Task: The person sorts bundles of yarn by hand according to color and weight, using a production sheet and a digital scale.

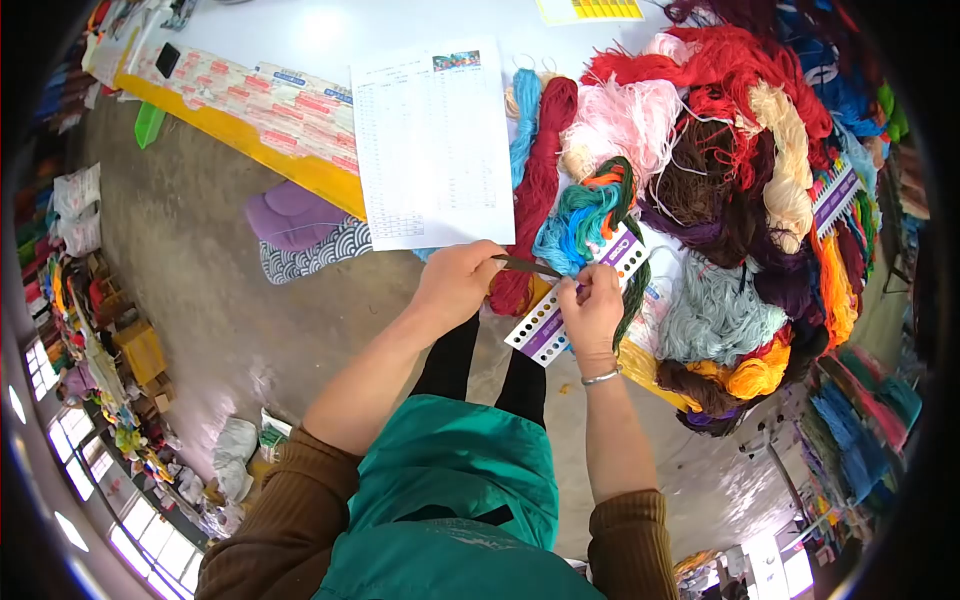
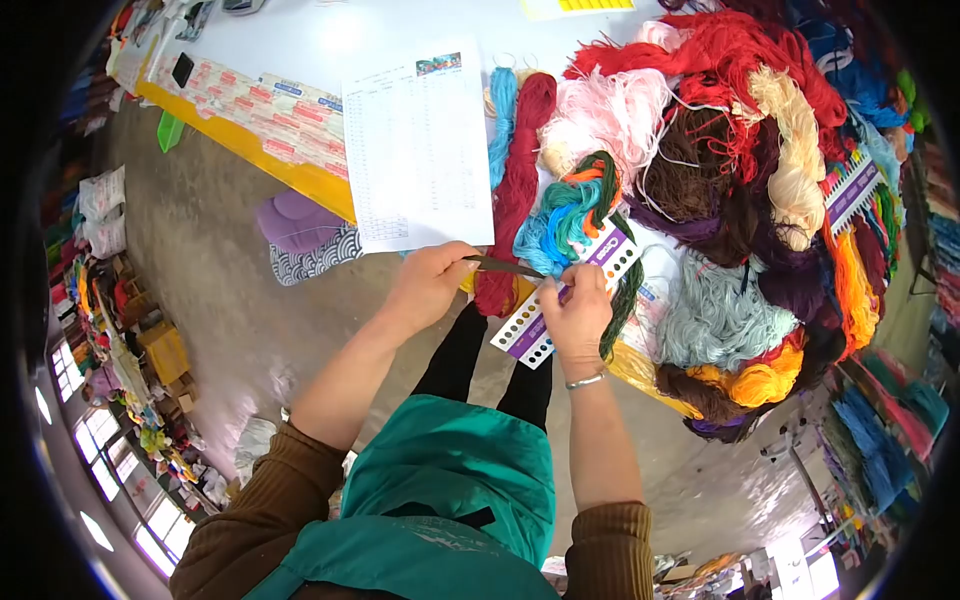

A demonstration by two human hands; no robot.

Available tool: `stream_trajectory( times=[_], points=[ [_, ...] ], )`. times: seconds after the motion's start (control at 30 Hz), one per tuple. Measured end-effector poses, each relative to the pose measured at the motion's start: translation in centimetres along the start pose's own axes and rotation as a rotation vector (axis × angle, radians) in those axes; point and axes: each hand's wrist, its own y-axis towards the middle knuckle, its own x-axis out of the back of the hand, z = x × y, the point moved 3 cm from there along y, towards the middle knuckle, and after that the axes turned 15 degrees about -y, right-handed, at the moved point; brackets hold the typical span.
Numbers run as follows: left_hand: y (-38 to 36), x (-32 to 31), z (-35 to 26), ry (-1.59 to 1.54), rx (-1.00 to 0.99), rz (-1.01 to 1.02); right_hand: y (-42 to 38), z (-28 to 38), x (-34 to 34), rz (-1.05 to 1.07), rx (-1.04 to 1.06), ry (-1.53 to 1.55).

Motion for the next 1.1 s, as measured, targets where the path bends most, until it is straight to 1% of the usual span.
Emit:
stream_trajectory(
  times=[0.03, 0.13, 0.17, 0.23, 0.27, 0.3, 0.33, 0.37, 0.4, 0.43, 0.47, 0.5, 0.53, 0.57, 0.6, 0.63, 0.67, 0.7, 0.73, 0.77, 0.8, 0.87, 0.9, 0.97, 1.0, 1.03, 1.07, 1.1],
  points=[
    [0.3, 0.1, 0.2, -0.003, -0.003, -0.01, 0.1, 0.1, -0.2, -0.007, -0.008, -0.026],
    [1.4, 0.1, 2.1, -0.228, -0.005, 0.005, 0.2, 0.5, -0.2, -0.001, -0.036, -0.055],
    [1.0, 0.7, 2.6, -0.228, -0.012, -0.009, 0.2, 0.5, -0.3, -0.012, -0.032, -0.073],
    [-0.3, 1.8, 1.2, -0.407, 0.233, 0.002, 0.2, 0.3, -0.3, 0.0, -0.048, -0.033],
    [-0.5, 3.4, 1.8, -0.404, 0.16, -0.108, -0.3, -0.6, -0.7, 0.043, -0.155, 0.156],
    [0.1, 5.5, 3.2, -0.207, 0.007, -0.295, -0.3, 0.2, 0.7, -0.03, -0.181, 0.257],
    [0.8, 7.8, 4.2, -0.007, -0.146, -0.478, -0.8, -0.2, 1.5, -0.109, -0.266, 0.222],
    [1.3, 10.1, 4.6, 0.001, -0.154, -0.57, -0.8, -0.6, 2.3, -0.157, -0.313, 0.147],
    [2.1, 12.1, 4.7, 0.008, -0.162, -0.658, -1.0, -1.2, 2.4, -0.221, -0.388, 0.155],
    [3.4, 13.0, 5.3, 0.005, -0.17, -0.659, -1.3, -1.7, 2.2, -0.287, -0.465, 0.163],
    [4.6, 13.7, 6.0, 0.126, -0.249, -0.734, -1.3, -1.6, 2.1, -0.265, -0.48, 0.072],
    [5.1, 14.2, 5.4, 0.248, -0.327, -0.808, -1.2, -1.2, 1.8, -0.248, -0.462, 0.043],
    [5.7, 14.0, 5.2, 0.292, -0.281, -0.81, -1.0, -0.9, 1.6, -0.23, -0.444, 0.016],
    [6.1, 13.7, 5.1, 0.289, -0.288, -0.812, -1.1, -0.9, 1.4, -0.166, -0.513, 0.001],
    [6.2, 13.4, 4.6, 0.303, -0.2, -0.842, -1.0, -0.6, 1.3, -0.172, -0.511, 0.004],
    [6.2, 13.3, 4.0, 0.318, -0.11, -0.87, -1.0, -0.3, 1.2, -0.223, -0.557, -0.003],
    [6.3, 13.3, 3.6, 0.305, -0.072, -0.866, -1.1, 0.0, 1.1, -0.275, -0.603, -0.01],
    [6.8, 13.7, 4.2, 0.307, -0.08, -0.864, -1.0, -1.2, 0.5, -0.29, -0.543, 0.119],
    [7.7, 13.9, 5.1, 0.254, -0.101, -0.81, -1.2, -1.5, 0.6, -0.297, -0.548, 0.122],
    [8.4, 14.2, 5.9, 0.203, -0.122, -0.753, -1.4, -1.7, 0.6, -0.283, -0.519, 0.194],
    [8.5, 14.6, 5.9, 0.207, -0.132, -0.745, -1.6, -1.2, 1.0, -0.272, -0.489, 0.266],
    [9.2, 14.9, 6.1, 0.037, -0.025, -0.496, -2.5, -0.2, 1.8, -0.345, -0.422, 0.566],
    [9.2, 15.0, 6.4, 0.043, -0.038, -0.482, -3.1, 1.0, 3.1, -0.352, -0.405, 0.571],
    [9.1, 14.5, 6.9, -0.447, -0.204, -0.363, -5.0, 2.2, 5.5, -0.422, -0.337, 0.578],
    [8.3, 14.8, 6.8, -0.511, -0.128, -0.326, -6.2, 2.8, 7.3, -0.415, -0.312, 0.455],
    [7.1, 15.0, 6.3, -0.572, -0.048, -0.285, -7.6, 3.4, 9.3, -0.411, -0.32, 0.462],
    [5.2, 14.5, 4.6, -0.756, -0.115, -0.287, -9.2, 4.0, 11.5, -0.407, -0.326, 0.467],
    [5.0, 15.2, 5.5, -0.698, -0.087, -0.296, -10.7, 4.7, 13.7, -0.429, -0.338, 0.592]
  ],
)
